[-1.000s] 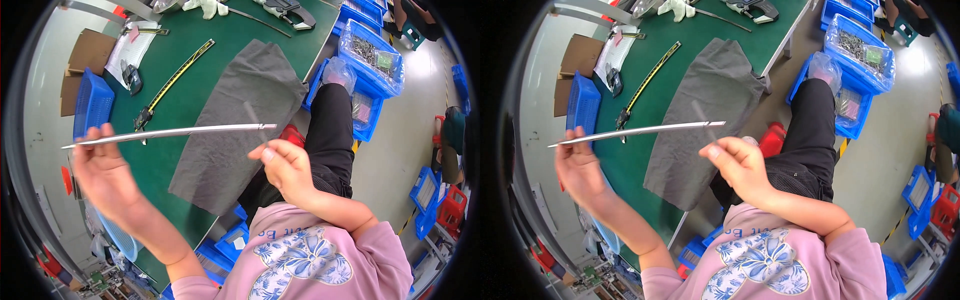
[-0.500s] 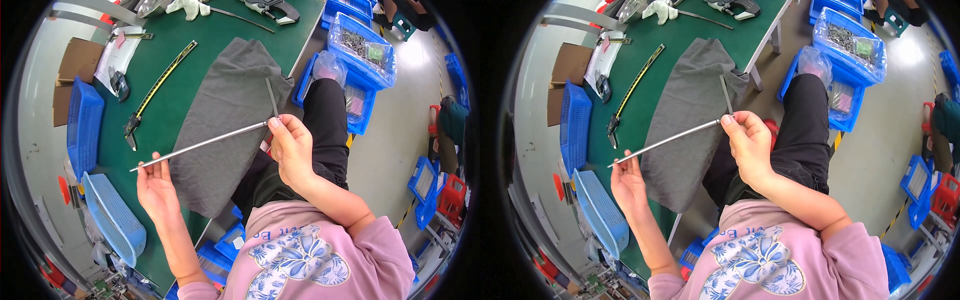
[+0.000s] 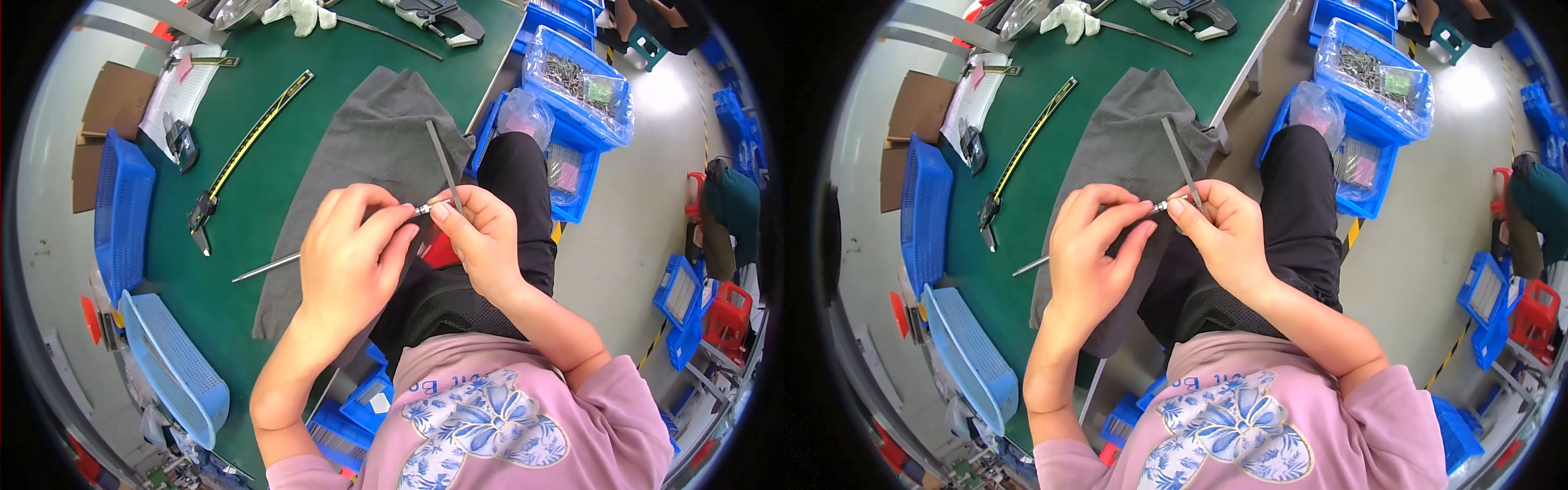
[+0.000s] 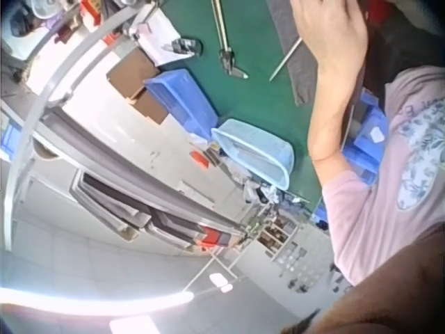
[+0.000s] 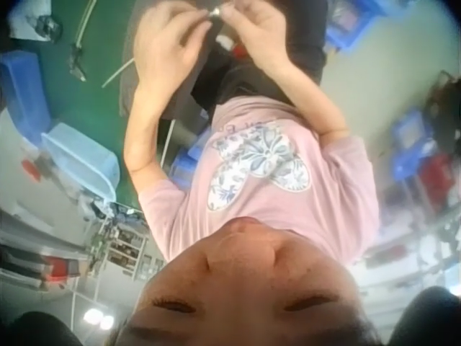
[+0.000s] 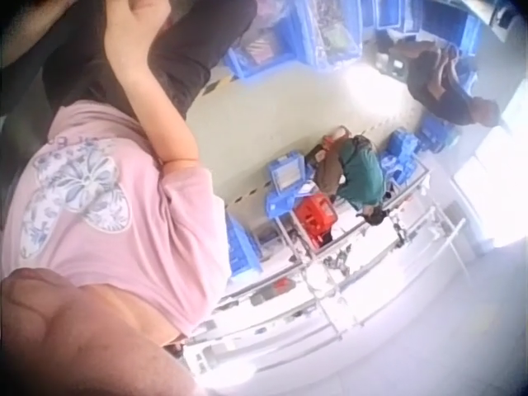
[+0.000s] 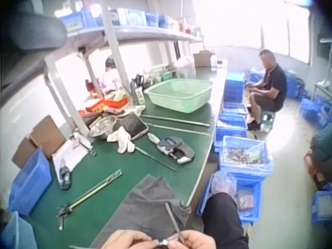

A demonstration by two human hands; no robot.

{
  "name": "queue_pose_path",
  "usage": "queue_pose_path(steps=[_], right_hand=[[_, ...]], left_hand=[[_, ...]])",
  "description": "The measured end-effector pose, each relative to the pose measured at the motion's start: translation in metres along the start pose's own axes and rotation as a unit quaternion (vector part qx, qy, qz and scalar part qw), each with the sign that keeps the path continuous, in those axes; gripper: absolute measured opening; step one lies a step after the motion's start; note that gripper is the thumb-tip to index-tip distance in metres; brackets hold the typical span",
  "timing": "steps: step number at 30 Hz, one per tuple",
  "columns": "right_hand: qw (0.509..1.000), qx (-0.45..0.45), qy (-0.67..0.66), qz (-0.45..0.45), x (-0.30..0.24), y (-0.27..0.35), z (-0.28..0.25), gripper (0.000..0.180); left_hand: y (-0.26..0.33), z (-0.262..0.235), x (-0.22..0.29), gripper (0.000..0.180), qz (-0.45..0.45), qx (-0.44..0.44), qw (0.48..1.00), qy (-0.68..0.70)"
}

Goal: The recorder uses a metal file to smooth the end of a rod and then verifies the dimensions using a digital micrometer.

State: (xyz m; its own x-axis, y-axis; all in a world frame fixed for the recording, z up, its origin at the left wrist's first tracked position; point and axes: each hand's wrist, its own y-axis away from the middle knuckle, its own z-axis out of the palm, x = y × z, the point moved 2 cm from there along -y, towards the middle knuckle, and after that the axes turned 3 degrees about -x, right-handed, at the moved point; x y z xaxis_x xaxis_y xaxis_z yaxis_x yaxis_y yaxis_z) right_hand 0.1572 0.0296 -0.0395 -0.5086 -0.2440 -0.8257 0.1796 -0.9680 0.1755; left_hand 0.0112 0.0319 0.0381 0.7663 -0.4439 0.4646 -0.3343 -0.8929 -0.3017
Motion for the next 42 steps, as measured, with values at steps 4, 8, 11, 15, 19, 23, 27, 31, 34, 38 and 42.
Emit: queue_pose_path(steps=[4, 8, 11, 15, 19, 23, 27, 31, 34, 38, 42], right_hand=[[0.998, 0.001, 0.052, -0.022, 0.002, -0.002, -0.005, 0.013], [0.989, 0.016, 0.147, -0.032, -0.009, 0.013, -0.019, 0.022], [0.971, -0.010, 0.239, 0.000, -0.008, 0.033, -0.023, 0.019], [0.968, -0.018, 0.246, -0.044, -0.010, 0.034, -0.012, 0.016], [0.953, -0.044, 0.296, -0.050, -0.011, 0.030, -0.007, 0.013], [0.948, -0.055, 0.312, -0.042, -0.008, 0.029, -0.005, 0.012], [0.939, -0.046, 0.335, -0.064, -0.012, 0.027, -0.002, 0.010], [0.906, -0.043, 0.411, -0.094, -0.018, 0.026, 0.001, 0.012], [0.898, -0.041, 0.431, -0.084, -0.021, 0.017, 0.006, 0.008], [0.892, -0.028, 0.447, -0.062, -0.025, 0.020, 0.008, 0.009], [0.898, -0.030, 0.436, -0.056, -0.025, 0.021, 0.006, 0.009]], left_hand=[[-0.002, 0.014, -0.012, 0.011, -0.029, -0.003, 0.996, 0.081], [0.001, 0.019, -0.015, 0.013, -0.026, 0.012, 0.995, 0.097], [0.002, 0.021, -0.016, 0.014, -0.047, 0.028, 0.992, 0.116], [0.001, 0.022, -0.014, 0.015, -0.031, 0.042, 0.993, 0.102], [0.001, 0.022, -0.014, 0.018, 0.016, 0.056, 0.996, 0.064], [0.001, 0.022, -0.012, 0.018, 0.015, 0.063, 0.996, 0.056], [0.000, 0.021, -0.011, 0.018, 0.017, 0.063, 0.997, 0.043], [0.000, 0.022, -0.012, 0.018, 0.012, 0.058, 0.996, 0.063], [-0.001, 0.024, -0.013, 0.019, 0.020, 0.072, 0.994, 0.084], [0.001, 0.027, -0.012, 0.018, 0.010, 0.082, 0.991, 0.108], [0.000, 0.027, -0.011, 0.017, -0.006, 0.083, 0.990, 0.113]])
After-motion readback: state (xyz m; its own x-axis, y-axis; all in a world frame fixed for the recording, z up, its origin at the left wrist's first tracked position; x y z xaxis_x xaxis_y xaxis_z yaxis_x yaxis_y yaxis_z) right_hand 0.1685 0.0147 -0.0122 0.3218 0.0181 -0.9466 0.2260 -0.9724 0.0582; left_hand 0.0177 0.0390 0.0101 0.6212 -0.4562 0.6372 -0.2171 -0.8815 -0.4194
